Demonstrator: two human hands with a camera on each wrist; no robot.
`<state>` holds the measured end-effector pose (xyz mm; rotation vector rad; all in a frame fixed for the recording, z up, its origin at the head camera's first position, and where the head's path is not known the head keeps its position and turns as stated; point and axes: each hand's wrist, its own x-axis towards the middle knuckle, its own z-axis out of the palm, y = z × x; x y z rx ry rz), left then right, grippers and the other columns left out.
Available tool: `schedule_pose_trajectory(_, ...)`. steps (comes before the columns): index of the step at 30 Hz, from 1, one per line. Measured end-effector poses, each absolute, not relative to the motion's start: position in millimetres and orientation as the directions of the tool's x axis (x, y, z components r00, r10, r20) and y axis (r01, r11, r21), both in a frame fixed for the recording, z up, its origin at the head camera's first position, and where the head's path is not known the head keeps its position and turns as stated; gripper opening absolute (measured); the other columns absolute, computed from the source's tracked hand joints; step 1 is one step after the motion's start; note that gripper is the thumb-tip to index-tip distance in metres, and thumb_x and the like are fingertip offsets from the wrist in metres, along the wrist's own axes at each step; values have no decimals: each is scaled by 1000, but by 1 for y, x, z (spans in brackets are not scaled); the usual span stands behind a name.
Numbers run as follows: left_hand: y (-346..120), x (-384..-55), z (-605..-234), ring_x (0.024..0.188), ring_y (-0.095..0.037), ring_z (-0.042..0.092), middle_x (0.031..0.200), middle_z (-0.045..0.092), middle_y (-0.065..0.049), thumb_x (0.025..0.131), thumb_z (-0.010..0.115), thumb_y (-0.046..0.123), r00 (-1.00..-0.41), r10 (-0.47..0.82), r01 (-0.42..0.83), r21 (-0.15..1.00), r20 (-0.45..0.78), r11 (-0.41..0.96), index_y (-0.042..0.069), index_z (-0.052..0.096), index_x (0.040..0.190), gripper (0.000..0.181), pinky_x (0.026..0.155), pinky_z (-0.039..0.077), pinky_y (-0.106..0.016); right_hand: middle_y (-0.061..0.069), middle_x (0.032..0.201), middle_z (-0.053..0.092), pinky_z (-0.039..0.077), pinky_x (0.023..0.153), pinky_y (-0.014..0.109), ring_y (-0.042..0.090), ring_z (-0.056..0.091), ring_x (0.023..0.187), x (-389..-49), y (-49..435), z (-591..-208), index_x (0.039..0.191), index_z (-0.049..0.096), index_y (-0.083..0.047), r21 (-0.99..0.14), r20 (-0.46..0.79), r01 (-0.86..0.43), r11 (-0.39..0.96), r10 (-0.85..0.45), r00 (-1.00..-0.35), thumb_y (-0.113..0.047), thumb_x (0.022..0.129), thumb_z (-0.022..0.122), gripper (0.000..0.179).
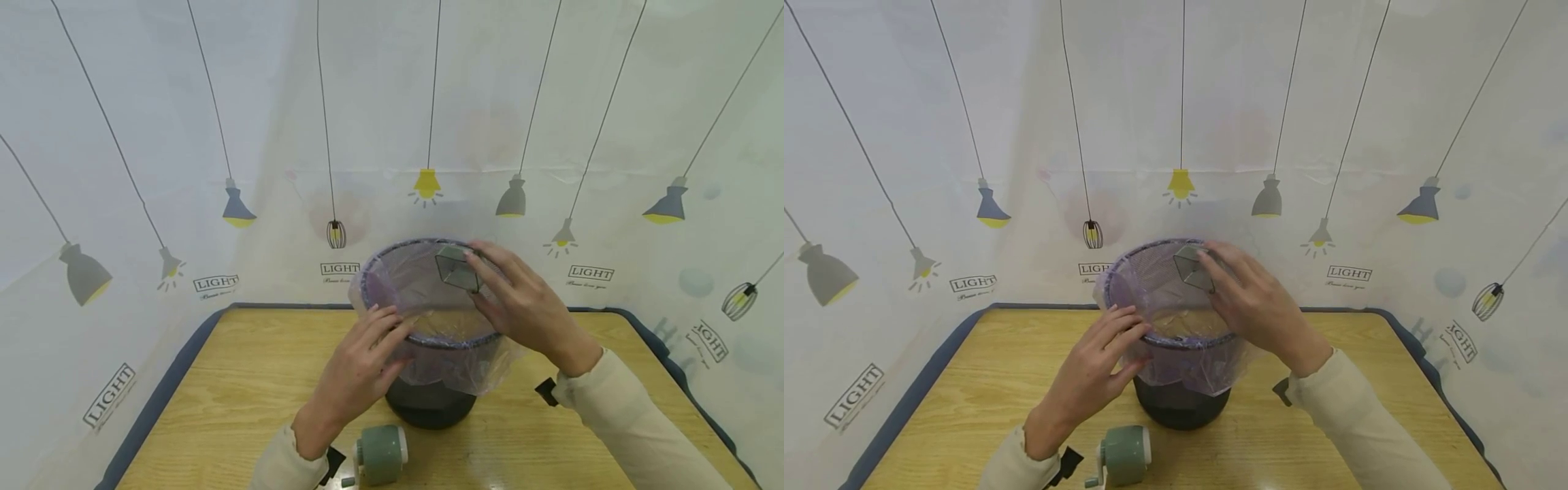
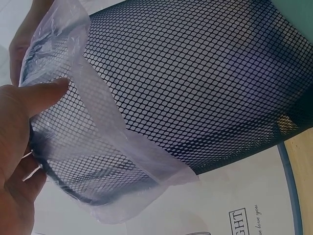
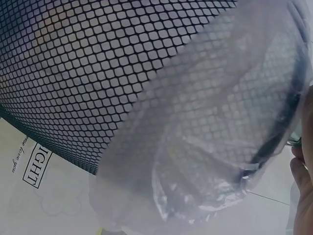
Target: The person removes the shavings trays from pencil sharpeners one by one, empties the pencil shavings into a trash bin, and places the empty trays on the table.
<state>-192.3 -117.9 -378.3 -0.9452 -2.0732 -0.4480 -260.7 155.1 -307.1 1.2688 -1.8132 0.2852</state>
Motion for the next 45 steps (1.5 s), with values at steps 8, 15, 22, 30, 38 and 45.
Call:
schedule_pose_trajectory(8,-119,-191,-380,125,-29,56,125,64,-12,74,88,13,-394,467,745,-23,792,667,3,64,125,57,115,38,-40,29,136,49,32,116,25,41,54,119,-260,156,-310,136,50,11,223,788,-871,437,-607,-103,-27,104,48,50)
schedule_pose_trajectory(15,-121,-193,-381,121,-31,58,124,65,-15,68,91,17,-322,460,761,-62,827,645,-1,64,125,66,109,44,-43,29,136,49,32,116,23,41,54,120,-259,159,-313,136,50,11,203,787,-863,462,-602,-137,-31,103,48,53)
schedule_pose_trajectory(22,-122,-190,-380,122,-31,58,125,64,-15,75,87,26,-331,455,768,-45,827,639,0,62,129,65,109,44,-45,27,136,50,42,108,30,39,56,119,-259,161,-314,137,50,10,193,788,-856,479,-595,-155,-33,103,48,55)
schedule_pose_trajectory(30,-125,-190,-380,121,-33,58,124,65,-17,82,81,27,-341,441,776,-16,831,630,-1,63,126,55,109,44,-46,27,136,50,33,114,20,39,56,119,-259,163,-314,138,49,10,178,790,-860,478,-590,-165,-34,103,50,57)
schedule_pose_trajectory(38,-130,-190,-381,119,-35,58,124,64,-17,96,66,31,-329,409,767,-12,851,641,-1,65,122,41,105,47,-45,26,134,53,30,114,16,38,58,115,-257,164,-313,136,50,13,166,810,-873,459,-568,-144,-33,102,52,57)
schedule_pose_trajectory(45,-135,-188,-381,121,-33,57,124,63,-18,100,58,35,-340,391,751,-3,855,660,0,65,121,42,104,47,-44,27,132,54,29,114,14,39,58,115,-257,168,-314,137,49,12,144,822,-869,473,-546,-161,-36,102,52,60)
